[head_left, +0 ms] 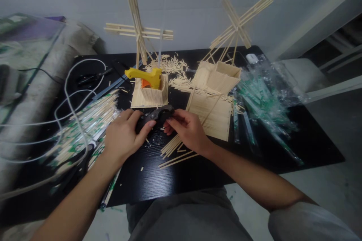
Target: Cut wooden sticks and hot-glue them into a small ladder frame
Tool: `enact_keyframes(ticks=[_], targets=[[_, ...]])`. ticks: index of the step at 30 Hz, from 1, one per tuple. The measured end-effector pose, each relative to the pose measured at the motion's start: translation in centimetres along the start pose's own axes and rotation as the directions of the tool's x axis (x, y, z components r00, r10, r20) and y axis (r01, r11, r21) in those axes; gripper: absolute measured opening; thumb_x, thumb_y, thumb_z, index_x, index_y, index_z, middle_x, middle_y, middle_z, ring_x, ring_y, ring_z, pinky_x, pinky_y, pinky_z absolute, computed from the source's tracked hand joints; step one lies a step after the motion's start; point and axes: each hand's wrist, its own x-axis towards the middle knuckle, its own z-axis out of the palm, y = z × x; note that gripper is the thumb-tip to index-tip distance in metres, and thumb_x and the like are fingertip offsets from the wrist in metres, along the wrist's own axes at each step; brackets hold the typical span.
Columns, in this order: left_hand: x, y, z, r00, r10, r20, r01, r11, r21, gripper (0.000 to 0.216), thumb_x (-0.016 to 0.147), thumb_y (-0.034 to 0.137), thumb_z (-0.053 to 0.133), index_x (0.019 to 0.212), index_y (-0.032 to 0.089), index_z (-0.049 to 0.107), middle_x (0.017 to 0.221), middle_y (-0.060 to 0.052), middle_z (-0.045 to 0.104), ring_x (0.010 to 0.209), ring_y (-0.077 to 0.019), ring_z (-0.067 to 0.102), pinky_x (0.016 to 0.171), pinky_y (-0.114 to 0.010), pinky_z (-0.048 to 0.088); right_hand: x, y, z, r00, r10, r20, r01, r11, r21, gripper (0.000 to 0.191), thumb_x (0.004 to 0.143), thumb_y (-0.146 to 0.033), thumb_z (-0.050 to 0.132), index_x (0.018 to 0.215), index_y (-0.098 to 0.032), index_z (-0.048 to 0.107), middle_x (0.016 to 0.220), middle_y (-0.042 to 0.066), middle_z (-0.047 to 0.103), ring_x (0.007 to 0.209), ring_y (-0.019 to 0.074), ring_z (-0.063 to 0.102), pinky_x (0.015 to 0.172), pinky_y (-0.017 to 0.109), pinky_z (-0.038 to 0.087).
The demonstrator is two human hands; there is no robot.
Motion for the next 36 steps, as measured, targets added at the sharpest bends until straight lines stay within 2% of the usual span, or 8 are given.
enact_keyframes(ticks=[10,17,23,29,36], targets=[[0.09,0.22,-0.38,0.995,-0.063,0.078,0.062,0.998,0.02,0.058,0.104,0.063,0.031,0.092,0.02,0.069,0.086,-0.008,0.068,0.083,-0.0273,0.066,0.064,-0.036,0.038,-0.05,-0.13,0.09,1.0,0.011,-0.003,-0.011,0.999,0.034,0.025,0.088,-0.042,0.08,0.089,-0.019,0.07,0.073,0.0,0.073,0.063,0.0144,0.072,0.063,0.029,0.065],[0.0,-0.07,-0.15,1.0,0.009,0.018,-0.01,1.0,0.015,0.066,0.104,0.066,0.026,0.108,0.017,0.07,0.1,-0.013,0.07,0.093,-0.0306,0.067,0.071,-0.038,0.044,-0.16,-0.36,0.08,1.0,-0.006,0.003,0.006,0.999,0.038,0.028,0.09,-0.046,0.078,0.086,-0.018,0.071,0.074,0.001,0.073,0.064,0.0142,0.073,0.064,0.028,0.065],[-0.06,-0.09,0.08,1.0,0.015,0.003,-0.015,1.0,0.017,0.069,0.104,0.068,0.024,0.104,0.017,0.07,0.097,-0.012,0.069,0.09,-0.0293,0.066,0.071,-0.037,0.043,-0.09,-0.33,0.09,1.0,-0.001,0.01,0.001,0.999,0.04,0.033,0.089,-0.049,0.079,0.086,-0.017,0.07,0.073,0.001,0.073,0.062,0.0135,0.072,0.062,0.026,0.064],[-0.06,-0.09,0.18,0.999,-0.018,0.032,0.017,0.998,0.058,0.069,0.104,0.069,0.024,0.096,0.018,0.07,0.087,-0.009,0.068,0.083,-0.0286,0.066,0.063,-0.036,0.038,0.1,0.04,-0.05,1.0,0.007,0.02,-0.008,0.999,0.044,0.033,0.089,-0.049,0.079,0.087,-0.017,0.07,0.074,0.001,0.073,0.06,0.0137,0.072,0.061,0.027,0.065],[-0.03,-0.25,0.3,0.998,0.057,-0.036,-0.055,0.997,0.047,0.077,0.104,0.072,0.018,0.102,0.016,0.071,0.091,-0.01,0.069,0.088,-0.0296,0.068,0.067,-0.037,0.042,0.13,0.11,-0.05,0.999,0.005,0.034,-0.006,0.999,0.048,0.037,0.091,-0.053,0.077,0.083,-0.017,0.07,0.074,0.002,0.072,0.06,0.0137,0.072,0.06,0.028,0.065]])
